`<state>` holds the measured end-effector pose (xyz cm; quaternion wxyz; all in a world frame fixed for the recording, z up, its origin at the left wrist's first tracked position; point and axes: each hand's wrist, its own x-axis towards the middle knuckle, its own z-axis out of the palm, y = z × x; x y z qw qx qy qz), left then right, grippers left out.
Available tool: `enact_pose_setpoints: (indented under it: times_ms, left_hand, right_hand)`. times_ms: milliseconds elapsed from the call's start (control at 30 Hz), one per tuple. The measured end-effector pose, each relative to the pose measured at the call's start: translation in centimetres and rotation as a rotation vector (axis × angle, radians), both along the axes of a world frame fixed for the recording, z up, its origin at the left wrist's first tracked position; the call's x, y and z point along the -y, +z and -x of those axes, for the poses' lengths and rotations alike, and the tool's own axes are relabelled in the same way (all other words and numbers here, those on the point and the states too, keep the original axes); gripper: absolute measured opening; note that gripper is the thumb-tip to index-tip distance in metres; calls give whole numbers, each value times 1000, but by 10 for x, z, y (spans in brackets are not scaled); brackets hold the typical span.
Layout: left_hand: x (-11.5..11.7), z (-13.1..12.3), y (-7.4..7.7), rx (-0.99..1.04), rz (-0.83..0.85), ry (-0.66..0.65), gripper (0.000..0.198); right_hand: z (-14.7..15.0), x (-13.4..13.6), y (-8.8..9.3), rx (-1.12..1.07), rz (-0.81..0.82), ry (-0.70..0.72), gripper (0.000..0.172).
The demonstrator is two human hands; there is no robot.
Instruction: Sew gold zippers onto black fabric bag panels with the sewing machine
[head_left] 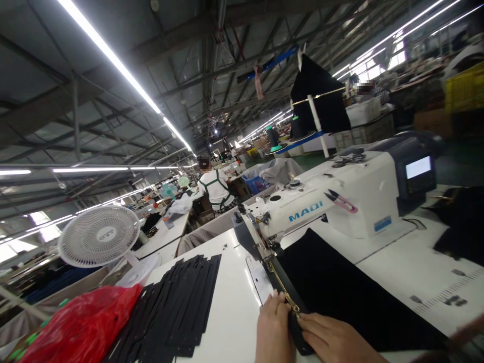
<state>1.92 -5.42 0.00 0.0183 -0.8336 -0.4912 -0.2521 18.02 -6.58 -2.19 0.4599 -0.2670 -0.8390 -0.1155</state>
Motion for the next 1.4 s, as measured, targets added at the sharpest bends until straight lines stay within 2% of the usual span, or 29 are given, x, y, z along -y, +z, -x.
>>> enact_pose_setpoints:
  times_ms: [100, 300, 400, 533, 633, 733, 833, 900, 967, 1033, 1100, 1200, 1400]
  left_hand:
    - [-4, 1, 0, 27, -2, -17, 31]
    - [-14, 0, 10, 25, 26, -14, 35]
    - [-24, 2, 7, 12, 35, 1, 36]
    - [-37, 4, 1, 64, -22, 35, 35]
    - [-42, 6, 1, 66, -15, 30, 38]
    - [-42, 11, 1, 18, 12, -22, 43]
    - [-41, 16, -3, -27, 44, -58, 52]
    - [-39, 17, -6, -15, 53, -47, 55]
    - [-36, 14, -5, 18, 58, -29, 56]
    - [-33, 9, -3, 50, 61, -19, 56]
    - [-30, 4, 0, 73, 60, -7, 54]
    - [-27, 0, 2, 97, 38, 32, 53]
    - [-23, -1, 12, 36, 111, 35, 52]
  right_hand:
    - [0, -7, -1, 14, -6, 35, 33]
    - [5, -25, -6, -78, -15, 17, 31]
    - [5, -32, 1, -31, 22, 49, 31]
    - [8, -41, 4, -34, 71, 18, 32]
    - [8, -43, 8, -12, 121, 31, 32]
    - [1, -37, 19, -28, 166, 67, 31]
    - [-7, -35, 35, -42, 316, 72, 18]
    - [-7, -43, 43, -23, 440, 31, 14]
    - [-2, -57, 48, 67, 486, -52, 15]
    - [4, -76, 50, 210, 463, -105, 17]
    - [10, -93, 50, 332, 452, -86, 17]
    - [13, -109, 50, 359, 473, -50, 16]
    - [8, -102, 51, 267, 540, -138, 12]
